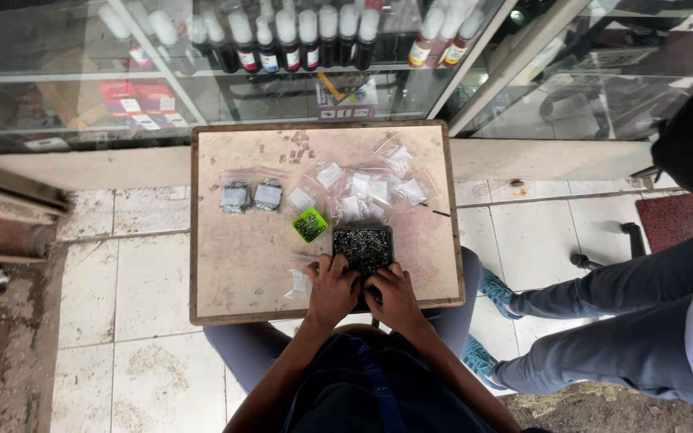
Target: The person sorts small black screws and green components from a tray into individual plastic bags by hand.
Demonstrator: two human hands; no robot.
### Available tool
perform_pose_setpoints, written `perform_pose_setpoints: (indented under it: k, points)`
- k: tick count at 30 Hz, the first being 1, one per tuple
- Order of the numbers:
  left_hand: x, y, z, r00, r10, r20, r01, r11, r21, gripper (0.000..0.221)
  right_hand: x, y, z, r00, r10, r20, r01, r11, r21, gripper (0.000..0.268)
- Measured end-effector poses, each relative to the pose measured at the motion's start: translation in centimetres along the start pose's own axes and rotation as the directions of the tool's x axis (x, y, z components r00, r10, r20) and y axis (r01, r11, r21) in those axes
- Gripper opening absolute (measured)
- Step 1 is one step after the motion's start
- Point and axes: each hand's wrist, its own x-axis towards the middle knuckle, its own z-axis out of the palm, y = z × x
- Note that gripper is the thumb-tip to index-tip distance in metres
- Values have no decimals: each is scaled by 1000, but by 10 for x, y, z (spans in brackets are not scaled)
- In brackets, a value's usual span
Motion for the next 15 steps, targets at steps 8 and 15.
perform_pose_setpoints:
  k: [8, 15]
  points:
    - [0, -5, 2, 998, 23, -64, -29, 996, -87, 12, 0, 7, 1, 999, -22, -40, 26, 994, 105, 10]
    - [3, -7, -5, 995, 32, -96, -42, 994, -103, 12, -2, 19, 13, 993, -2, -114, 32, 965, 261, 13]
